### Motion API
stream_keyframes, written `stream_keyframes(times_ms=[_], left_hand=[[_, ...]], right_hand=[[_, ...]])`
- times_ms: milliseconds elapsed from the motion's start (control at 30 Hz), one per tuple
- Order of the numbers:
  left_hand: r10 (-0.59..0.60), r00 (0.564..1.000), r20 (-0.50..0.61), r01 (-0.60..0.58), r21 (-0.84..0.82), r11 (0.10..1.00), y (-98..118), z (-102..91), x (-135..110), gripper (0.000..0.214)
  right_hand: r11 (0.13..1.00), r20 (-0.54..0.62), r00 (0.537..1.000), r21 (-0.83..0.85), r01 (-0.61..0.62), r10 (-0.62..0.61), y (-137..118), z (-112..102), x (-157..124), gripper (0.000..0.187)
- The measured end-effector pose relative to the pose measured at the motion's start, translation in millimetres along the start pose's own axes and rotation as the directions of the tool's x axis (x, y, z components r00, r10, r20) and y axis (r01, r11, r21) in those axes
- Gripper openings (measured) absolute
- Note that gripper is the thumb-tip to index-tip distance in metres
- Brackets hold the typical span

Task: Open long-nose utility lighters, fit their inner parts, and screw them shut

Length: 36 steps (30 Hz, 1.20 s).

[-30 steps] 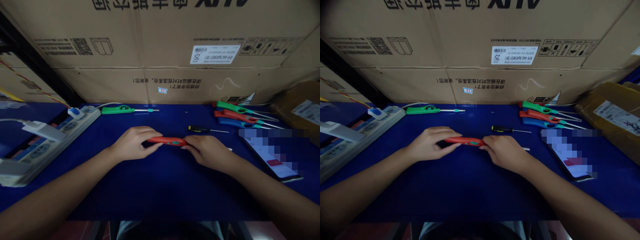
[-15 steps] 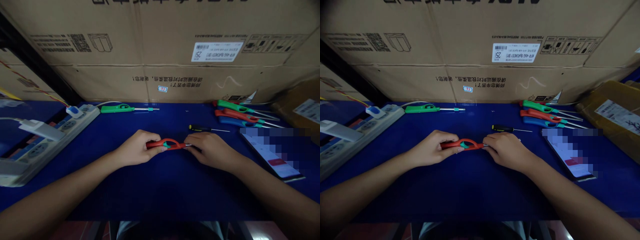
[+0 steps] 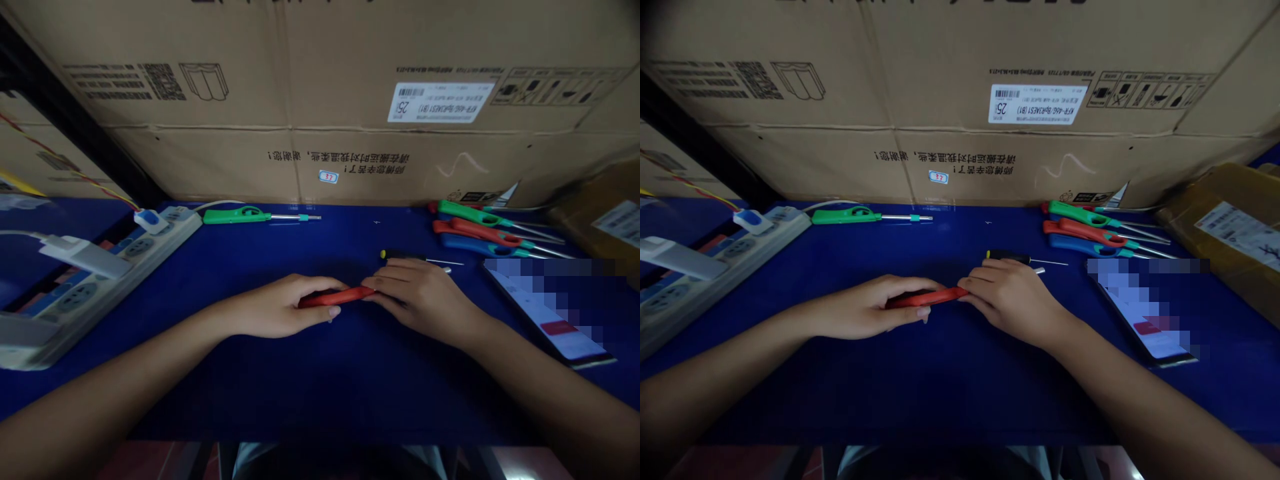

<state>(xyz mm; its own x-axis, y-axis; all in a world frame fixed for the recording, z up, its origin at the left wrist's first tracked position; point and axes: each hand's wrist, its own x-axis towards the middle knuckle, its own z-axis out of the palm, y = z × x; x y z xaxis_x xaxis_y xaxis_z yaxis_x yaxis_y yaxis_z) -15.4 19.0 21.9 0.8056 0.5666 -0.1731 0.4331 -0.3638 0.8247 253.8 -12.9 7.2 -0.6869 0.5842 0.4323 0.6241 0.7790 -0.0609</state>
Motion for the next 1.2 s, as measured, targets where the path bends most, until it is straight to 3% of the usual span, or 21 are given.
stream_keyframes(times_ms=[167,367,500,633,867,1200], left_hand=[[-0.18,0.976,0.125,0.202,-0.2,0.959,1.4,-12.0,-1.1,0.044],[-0.218,0.96,0.176,0.258,-0.255,0.932,-4.8,-23.3,-1.7,0.046],[-0.196,0.958,0.207,0.249,-0.268,0.931,-2.9,-14.6,-1.8,0.052],[-0.14,0.974,0.176,0.178,-0.218,0.96,3.6,-2.8,-1.3,0.05],[-0.199,0.966,0.164,0.232,-0.212,0.949,6.0,-5.1,-1.4,0.058],[-0.242,0.948,0.207,0.298,-0.307,0.904,5.2,0.0,-1.9,0.053]], right_hand=[[0.993,0.023,0.994,-0.042,-0.108,0.109,13.1,-16.8,-4.9,0.029],[0.998,0.094,0.994,-0.032,-0.047,0.05,28.7,-34.5,-10.0,0.017],[0.999,0.054,0.998,0.037,0.033,-0.035,11.0,-27.1,-5.0,0.019],[0.99,0.072,0.988,-0.018,0.139,-0.137,-10.2,-15.1,0.8,0.025],[0.999,0.112,0.993,-0.001,0.032,-0.031,-7.2,-18.4,-1.7,0.025],[0.999,0.117,0.992,-0.001,0.05,-0.05,-7.8,-3.3,-3.9,0.023]])
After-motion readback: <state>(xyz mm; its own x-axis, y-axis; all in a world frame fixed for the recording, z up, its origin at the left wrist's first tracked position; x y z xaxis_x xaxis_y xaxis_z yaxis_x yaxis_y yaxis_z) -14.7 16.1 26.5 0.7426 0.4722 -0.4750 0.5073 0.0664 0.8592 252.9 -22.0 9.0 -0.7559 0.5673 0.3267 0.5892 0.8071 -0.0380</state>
